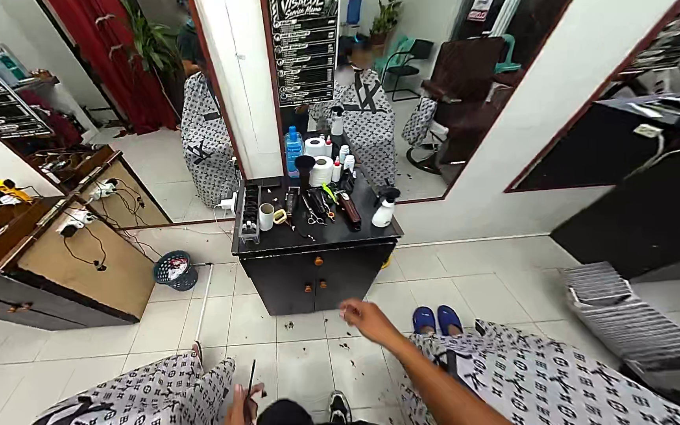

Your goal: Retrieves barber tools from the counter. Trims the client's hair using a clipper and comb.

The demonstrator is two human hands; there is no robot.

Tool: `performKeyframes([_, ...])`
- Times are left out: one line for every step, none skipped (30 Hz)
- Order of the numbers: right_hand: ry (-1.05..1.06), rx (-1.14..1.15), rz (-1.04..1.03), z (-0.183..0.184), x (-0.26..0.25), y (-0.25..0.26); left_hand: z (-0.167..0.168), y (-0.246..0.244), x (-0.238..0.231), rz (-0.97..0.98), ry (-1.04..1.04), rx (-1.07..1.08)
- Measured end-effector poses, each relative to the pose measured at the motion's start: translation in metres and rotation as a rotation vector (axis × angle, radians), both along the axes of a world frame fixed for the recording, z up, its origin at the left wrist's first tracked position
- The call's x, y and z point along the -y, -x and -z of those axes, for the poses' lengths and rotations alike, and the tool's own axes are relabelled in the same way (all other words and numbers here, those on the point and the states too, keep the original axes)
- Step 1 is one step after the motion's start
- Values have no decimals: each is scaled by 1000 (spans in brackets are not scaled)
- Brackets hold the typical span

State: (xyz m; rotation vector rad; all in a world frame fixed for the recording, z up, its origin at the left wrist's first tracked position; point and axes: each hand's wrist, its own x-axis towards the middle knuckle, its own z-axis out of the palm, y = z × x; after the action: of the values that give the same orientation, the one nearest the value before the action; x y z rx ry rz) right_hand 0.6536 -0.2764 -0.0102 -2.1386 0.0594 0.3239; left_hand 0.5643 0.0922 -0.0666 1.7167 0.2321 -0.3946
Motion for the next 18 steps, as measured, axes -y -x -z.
performKeyframes([-32,6,38,-7,-3,-33,0,-21,-1,-28,-9,-9])
performKeyframes([-44,8,72,-15,-5,-66,2,-43,-3,-66,-14,-13])
performKeyframes([-37,13,102,-24,-8,-99,5,-65,-6,-91,-14,-7])
performKeyframes([-17,32,131,-32,-11,-134,9,-88,-10,-96,-15,4])
performKeyframes([11,60,161,-39,-13,-170,12,-111,-14,-91,-13,11])
performKeyframes([36,91,196,-44,-14,-205,15,-133,-18,-92,-11,15])
performKeyframes([52,115,243,-48,-13,-240,17,-154,-23,-91,-4,20])
performKeyframes([47,130,301,-50,-12,-276,17,-175,-28,-88,2,29])
performKeyframes([22,131,372,-49,-11,-311,17,-195,-35,-82,6,33])
performKeyframes([-20,124,451,-47,-12,-342,16,-212,-42,-78,8,33])
performKeyframes([-67,122,530,-44,-13,-371,13,-226,-49,-77,0,29])
performKeyframes([-110,122,601,-42,-14,-397,10,-240,-57,-78,-13,22])
performKeyframes([-144,129,668,-42,-16,-421,6,-254,-64,-81,-30,15])
performKeyframes([-169,135,726,-42,-17,-444,5,-267,-72,-85,-51,6])
performKeyframes([-181,134,766,-39,-18,-464,6,-278,-80,-87,-71,-3])
performKeyframes([-175,126,787,-32,-17,-479,6,-287,-89,-81,-91,-14])
performKeyframes([-138,119,791,-25,-15,-491,7,-294,-97,-83,-110,-24])
performKeyframes([-57,112,781,-22,-14,-498,9,-299,-105,-93,-121,-34])
